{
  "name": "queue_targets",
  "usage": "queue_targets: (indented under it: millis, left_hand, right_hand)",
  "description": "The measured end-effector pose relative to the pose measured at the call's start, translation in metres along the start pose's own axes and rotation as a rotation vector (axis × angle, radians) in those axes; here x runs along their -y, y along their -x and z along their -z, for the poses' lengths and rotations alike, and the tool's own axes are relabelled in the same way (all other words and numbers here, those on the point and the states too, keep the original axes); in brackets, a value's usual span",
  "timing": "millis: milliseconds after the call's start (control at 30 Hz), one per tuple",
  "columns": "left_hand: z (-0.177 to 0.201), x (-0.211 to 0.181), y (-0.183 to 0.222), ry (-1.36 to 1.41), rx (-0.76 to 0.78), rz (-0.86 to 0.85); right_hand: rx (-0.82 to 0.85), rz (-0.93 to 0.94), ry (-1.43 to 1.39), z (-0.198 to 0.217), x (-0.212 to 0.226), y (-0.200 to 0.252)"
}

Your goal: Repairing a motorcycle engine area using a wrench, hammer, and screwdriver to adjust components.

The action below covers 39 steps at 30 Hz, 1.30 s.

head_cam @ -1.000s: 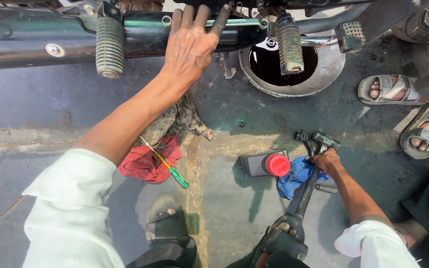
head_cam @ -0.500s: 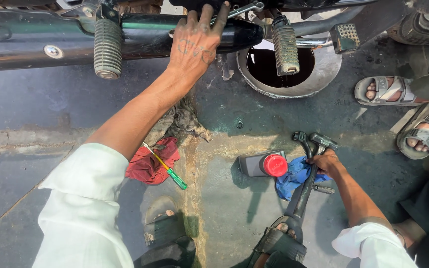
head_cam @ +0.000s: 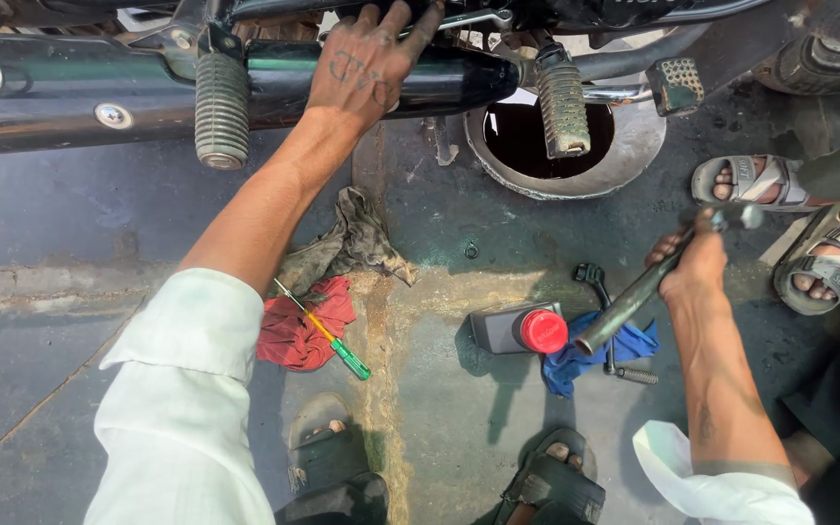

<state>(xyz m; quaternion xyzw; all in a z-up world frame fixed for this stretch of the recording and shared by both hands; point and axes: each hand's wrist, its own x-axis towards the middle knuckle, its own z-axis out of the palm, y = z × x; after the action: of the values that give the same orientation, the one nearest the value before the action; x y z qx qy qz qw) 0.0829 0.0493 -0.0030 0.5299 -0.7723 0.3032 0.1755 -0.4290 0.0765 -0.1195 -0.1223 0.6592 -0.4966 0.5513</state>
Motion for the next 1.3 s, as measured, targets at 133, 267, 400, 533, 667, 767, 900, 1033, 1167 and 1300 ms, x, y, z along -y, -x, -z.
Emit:
queue_targets:
  millis: [133,267,400,533,667,767,900,1033,1167,1300]
  left_hand:
    - [-0.001,0.002,-0.002,0.007,-0.028,-0.019]
    - [0.002,0.005,-0.002,0.041,0.036,-0.011]
    - [0.007,0.002,-0.006,0.032,0.051,-0.008]
    - [0.01,0.002,-0.007,0.067,0.072,0.006]
    - [0.011,0.002,-0.011,0.073,0.091,0.018]
    - [0.008,0.004,-0.011,0.107,0.079,0.017]
    - [0.01,0.002,-0.01,0.124,0.088,0.027]
    - [0.01,0.002,-0.01,0.106,0.06,0.019]
    - [0.009,0.002,-0.009,0.071,0.066,0.007]
    - [-0.002,0.0,-0.008,0.096,0.042,0.013]
  right_hand:
    - [0.264,0.256,-0.365,-0.052,0.054,0.07]
    - [0.447,0.482,-0.534,-0.125,0.056,0.179]
    - [0.499,0.609,-0.5,-0.206,0.006,0.223]
    - [0.535,0.477,-0.514,-0.272,-0.026,0.224]
    - [0.464,0.426,-0.513,-0.309,-0.044,0.213]
    - [0.433,0.433,-0.491,-0.324,-0.052,0.197]
    - [0.409,0.45,-0.456,-0.333,-0.059,0.183]
    - [0.396,0.438,-0.461,-0.336,-0.059,0.184]
    - [0.386,0.431,-0.483,-0.343,-0.061,0.178]
    - [0.37,0.37,-0.484,-0.336,-0.054,0.178]
